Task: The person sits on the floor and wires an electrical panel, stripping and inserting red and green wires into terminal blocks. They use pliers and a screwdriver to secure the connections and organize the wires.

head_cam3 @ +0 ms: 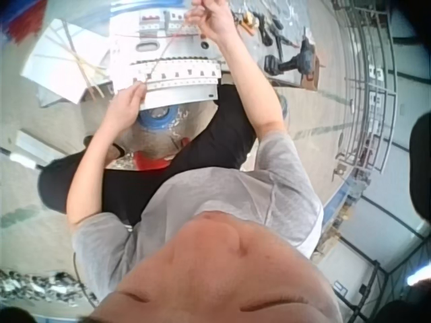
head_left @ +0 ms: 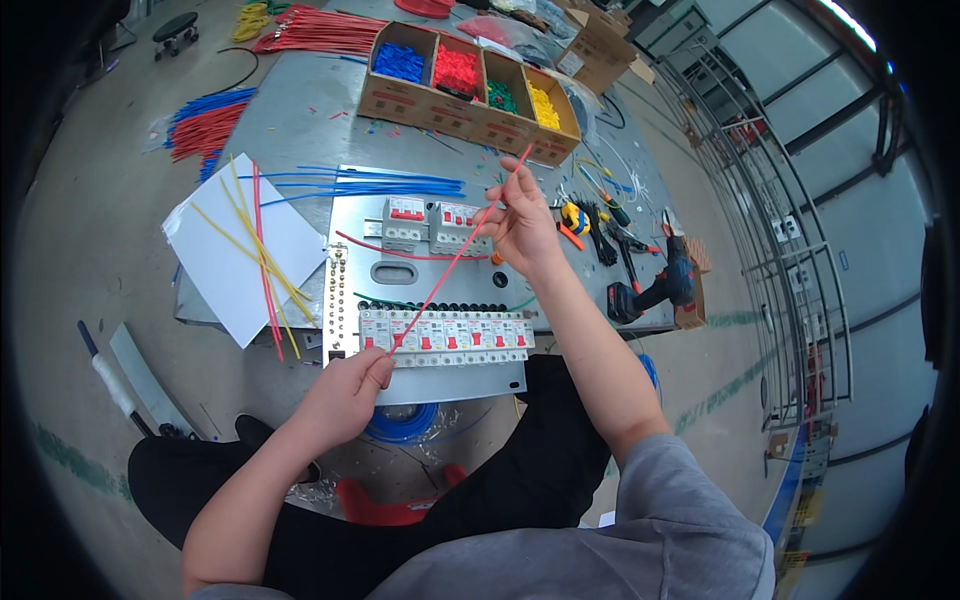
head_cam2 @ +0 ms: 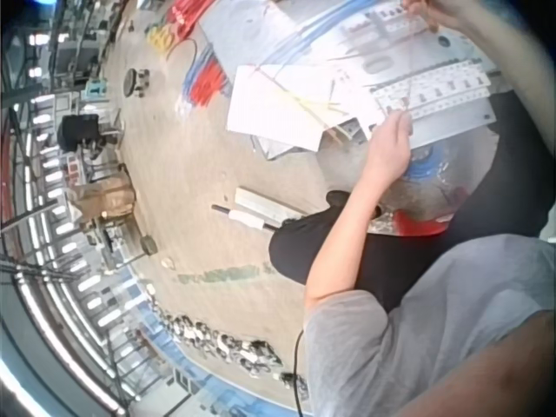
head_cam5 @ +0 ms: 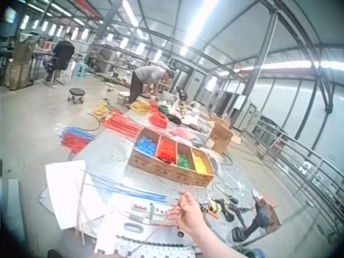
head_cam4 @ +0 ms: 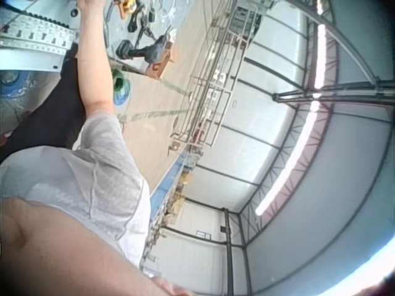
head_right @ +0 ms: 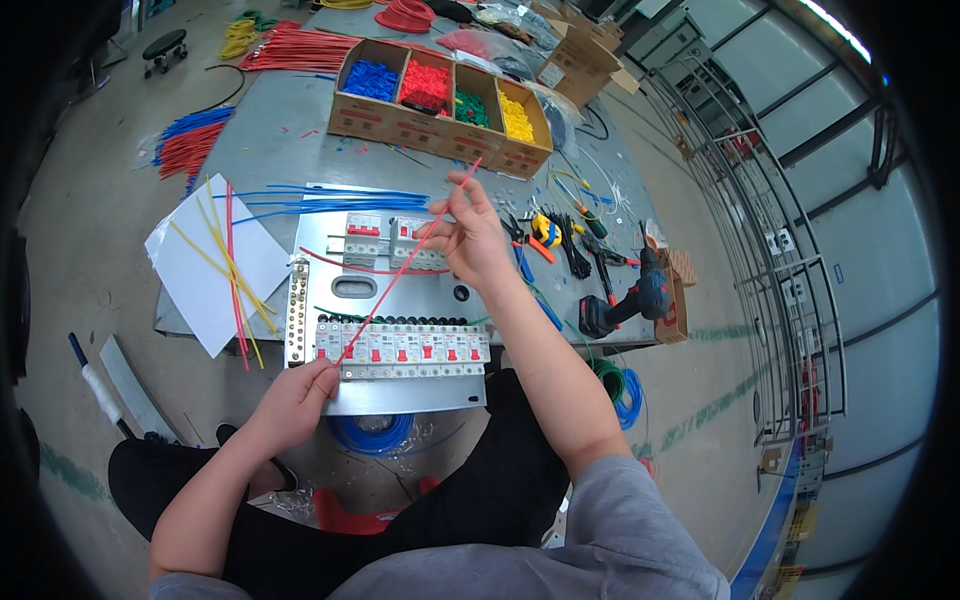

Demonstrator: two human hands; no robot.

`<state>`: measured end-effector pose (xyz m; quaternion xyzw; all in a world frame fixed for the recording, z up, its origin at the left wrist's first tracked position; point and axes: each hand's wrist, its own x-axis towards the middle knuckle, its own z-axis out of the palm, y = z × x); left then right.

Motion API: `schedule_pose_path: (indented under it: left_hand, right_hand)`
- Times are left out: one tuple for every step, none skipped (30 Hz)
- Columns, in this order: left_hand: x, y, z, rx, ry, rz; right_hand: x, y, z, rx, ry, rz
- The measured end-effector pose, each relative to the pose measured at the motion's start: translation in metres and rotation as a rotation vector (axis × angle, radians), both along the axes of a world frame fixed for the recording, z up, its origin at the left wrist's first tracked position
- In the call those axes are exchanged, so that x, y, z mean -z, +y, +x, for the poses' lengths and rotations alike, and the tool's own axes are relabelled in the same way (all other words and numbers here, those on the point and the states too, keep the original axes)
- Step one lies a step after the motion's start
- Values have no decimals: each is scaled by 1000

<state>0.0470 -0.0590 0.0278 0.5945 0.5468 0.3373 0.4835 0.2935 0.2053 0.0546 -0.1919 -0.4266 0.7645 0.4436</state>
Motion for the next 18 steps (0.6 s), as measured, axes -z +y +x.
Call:
schedule_pose_path:
  left_hand:
    - [-1, 0, -1, -1, 1, -5]
    - [-1, -1, -1, 1, 1, -10]
    - [-1, -1, -1, -2, -6, 2]
    - [0, -1, -1, -6, -14, 15]
    - [0, -1, -1, -9, -21, 26]
    - [1, 0, -1, -23, -16, 26]
    - [1, 1, -2, -36, -11, 27]
    - [1, 2, -2, -50, -6, 27]
    - [2, 3, -3, -52, -11, 23]
    - [3, 4, -4, -54, -16, 19]
    - [3, 4, -5, -56, -20, 16]
    - [2, 4, -6, -54, -15, 27]
    - [1, 4, -7, -51, -10, 40]
    - [-1, 3, -7, -48, -3, 50]
    - [-4, 3, -8, -49, 46, 50]
    - [-10, 3, -8, -50, 96, 51]
    - [-14, 2, -10, -64, 148, 45]
    - [-17, 0, -12, -85, 170, 53]
  right_hand:
    - [-2, 0, 0, 13, -4, -6]
    - [-2, 2, 2, 28, -2, 2]
    - [-3, 5, 5, 43, 0, 10]
    - [-3, 7, 7, 57, 2, 18]
    - [-2, 6, 6, 88, -15, 10]
    - [0, 6, 4, 119, -33, 2]
    - [1, 5, 3, 150, -50, -6]
    - [1, 4, 2, 162, -55, -9]
    - [0, 3, 1, 175, -61, -12]
    - [0, 2, 0, 188, -66, -15]
    - [-2, 2, 0, 161, -62, -2]
    - [-4, 2, 1, 135, -58, 11]
    - [-5, 1, 1, 109, -54, 24]
    - [-4, -1, 0, 55, -114, 52]
    - [-2, -6, -1, 1, -173, 81]
    - [1, -13, -1, -52, -232, 109]
    - [-5, -31, -14, -92, -367, 83]
    - [-8, -50, -23, -130, -421, 113]
